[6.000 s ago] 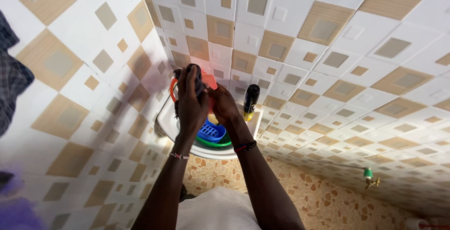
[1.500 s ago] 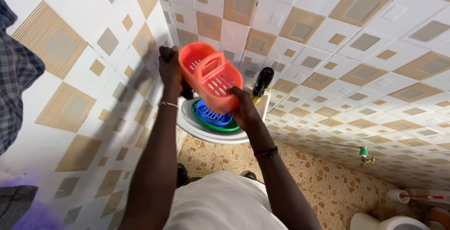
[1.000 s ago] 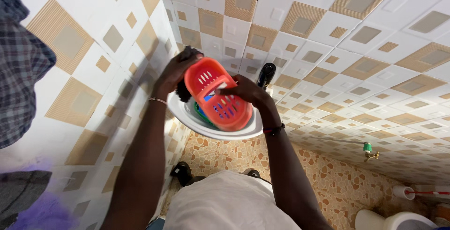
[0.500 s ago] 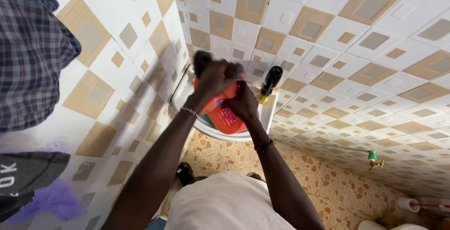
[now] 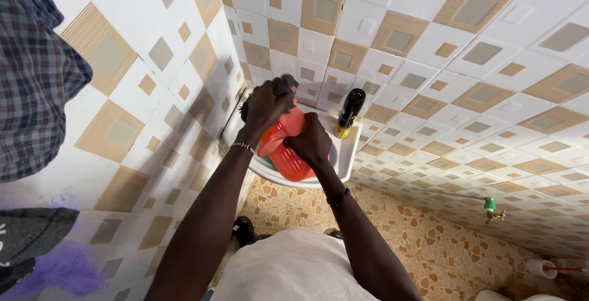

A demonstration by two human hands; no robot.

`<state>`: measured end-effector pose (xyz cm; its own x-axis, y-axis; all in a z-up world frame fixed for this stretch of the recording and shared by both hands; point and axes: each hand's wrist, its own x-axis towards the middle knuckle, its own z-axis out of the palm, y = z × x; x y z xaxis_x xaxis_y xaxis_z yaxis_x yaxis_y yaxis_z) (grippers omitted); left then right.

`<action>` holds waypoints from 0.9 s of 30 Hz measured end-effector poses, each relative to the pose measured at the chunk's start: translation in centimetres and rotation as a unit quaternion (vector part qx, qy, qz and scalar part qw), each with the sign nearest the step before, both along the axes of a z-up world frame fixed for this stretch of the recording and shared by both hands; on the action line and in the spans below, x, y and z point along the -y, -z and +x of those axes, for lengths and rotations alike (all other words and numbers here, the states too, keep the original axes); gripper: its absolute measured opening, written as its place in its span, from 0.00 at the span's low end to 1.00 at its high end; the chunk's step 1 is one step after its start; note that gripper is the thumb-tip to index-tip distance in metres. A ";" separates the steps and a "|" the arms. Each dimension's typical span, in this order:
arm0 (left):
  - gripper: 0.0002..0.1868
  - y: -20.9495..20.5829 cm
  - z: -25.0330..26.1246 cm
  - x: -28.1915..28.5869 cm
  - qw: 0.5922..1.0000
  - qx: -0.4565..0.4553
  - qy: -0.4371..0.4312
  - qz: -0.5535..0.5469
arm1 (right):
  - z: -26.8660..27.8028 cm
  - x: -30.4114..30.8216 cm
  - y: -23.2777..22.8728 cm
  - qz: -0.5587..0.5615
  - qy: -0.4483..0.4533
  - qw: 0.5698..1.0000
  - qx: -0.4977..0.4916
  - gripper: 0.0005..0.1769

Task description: The person wipes a yellow and black spray can with a dark cloth, then moves to a sink area to wipe several plastic baskets and a small white appliance. They place the cleaned items into a purple basket and continue wiping the baskets at the sink.

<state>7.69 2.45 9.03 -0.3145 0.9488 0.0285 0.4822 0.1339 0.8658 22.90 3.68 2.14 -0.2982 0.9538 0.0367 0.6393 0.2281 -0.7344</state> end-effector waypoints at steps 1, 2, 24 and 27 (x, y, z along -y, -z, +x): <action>0.20 0.1 0.0 -0.2 0.992 0.112 -0.029 -0.046 | -0.1 -0.1 0.2 -0.011 0.006 1.000 -0.004 0.44; 0.20 0.4 0.2 -0.3 0.998 -0.038 -0.032 0.041 | -0.2 -0.2 0.3 -0.021 0.012 1.000 -0.007 0.43; 0.27 -1.1 -1.6 0.2 0.990 0.132 -0.006 0.049 | -0.2 -0.6 -0.7 -0.039 -0.041 0.998 0.004 0.47; 0.28 -1.6 -1.4 -0.2 0.999 0.034 -0.020 0.015 | 0.1 -0.7 -0.7 -0.065 -0.012 0.998 -0.024 0.45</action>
<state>6.30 2.62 10.65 -0.3545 0.9345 0.0331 0.4163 0.1260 0.9005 22.98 4.40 2.85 -0.3213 0.9442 -0.0728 0.5982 0.1427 -0.7885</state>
